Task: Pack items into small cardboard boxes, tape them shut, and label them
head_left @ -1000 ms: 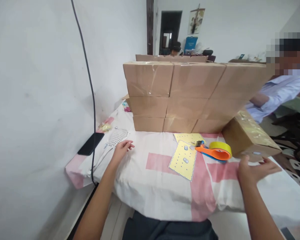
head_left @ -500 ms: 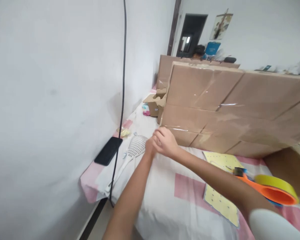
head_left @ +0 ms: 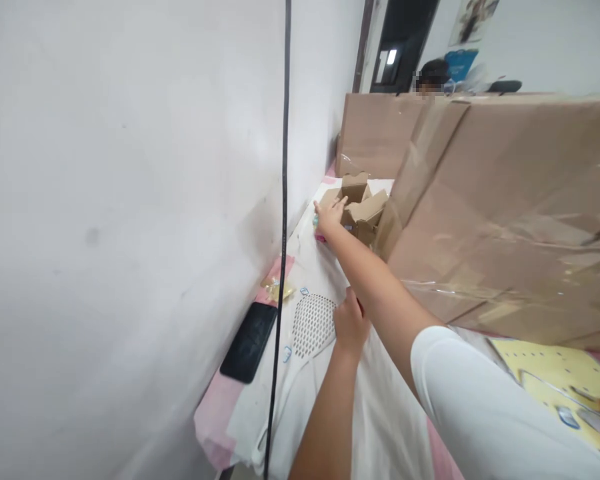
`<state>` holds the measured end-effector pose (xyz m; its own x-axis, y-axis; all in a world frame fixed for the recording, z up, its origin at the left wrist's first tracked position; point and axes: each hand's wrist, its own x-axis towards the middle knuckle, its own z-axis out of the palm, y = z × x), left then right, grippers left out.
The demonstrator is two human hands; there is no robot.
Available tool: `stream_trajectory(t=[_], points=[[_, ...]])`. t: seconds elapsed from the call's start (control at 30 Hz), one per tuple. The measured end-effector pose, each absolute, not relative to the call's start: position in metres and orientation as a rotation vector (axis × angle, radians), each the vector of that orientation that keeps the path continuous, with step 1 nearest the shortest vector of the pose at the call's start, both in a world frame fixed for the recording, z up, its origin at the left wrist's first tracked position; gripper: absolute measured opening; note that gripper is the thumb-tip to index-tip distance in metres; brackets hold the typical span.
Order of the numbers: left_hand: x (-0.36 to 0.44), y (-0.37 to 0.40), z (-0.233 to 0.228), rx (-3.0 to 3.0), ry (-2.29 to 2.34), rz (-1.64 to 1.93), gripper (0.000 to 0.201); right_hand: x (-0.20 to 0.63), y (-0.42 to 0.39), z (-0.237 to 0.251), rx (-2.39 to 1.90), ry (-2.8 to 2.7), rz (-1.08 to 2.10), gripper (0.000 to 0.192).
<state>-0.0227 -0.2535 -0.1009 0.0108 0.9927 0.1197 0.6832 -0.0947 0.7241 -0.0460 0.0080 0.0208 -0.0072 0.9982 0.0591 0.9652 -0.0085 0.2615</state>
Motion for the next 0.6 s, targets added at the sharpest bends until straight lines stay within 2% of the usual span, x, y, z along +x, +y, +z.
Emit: stream_trajectory(t=[0.1,0.23,0.3,0.4,0.5,0.6], points=[[-0.026,-0.252,-0.099,1.833,1.704,0.888,0.026,-0.043,0.028,0.016,2.109,2.058,0.219,0.082],[-0.028,-0.25,-0.101,1.84,1.684,0.861,0.027,-0.051,0.036,0.009,2.155,2.1,0.237,0.061],[-0.029,-0.249,-0.102,1.841,1.674,0.84,0.028,-0.053,0.031,0.006,2.132,2.205,0.281,0.051],[-0.03,-0.249,-0.1,1.834,1.671,0.812,0.026,-0.05,0.015,0.004,2.101,2.315,0.29,0.046],[-0.032,-0.25,-0.096,1.842,1.686,0.817,0.029,-0.044,-0.003,0.007,2.112,2.337,0.256,0.029],[-0.033,-0.25,-0.092,1.842,1.731,0.79,0.03,-0.041,-0.018,0.014,2.112,2.368,0.211,0.027]])
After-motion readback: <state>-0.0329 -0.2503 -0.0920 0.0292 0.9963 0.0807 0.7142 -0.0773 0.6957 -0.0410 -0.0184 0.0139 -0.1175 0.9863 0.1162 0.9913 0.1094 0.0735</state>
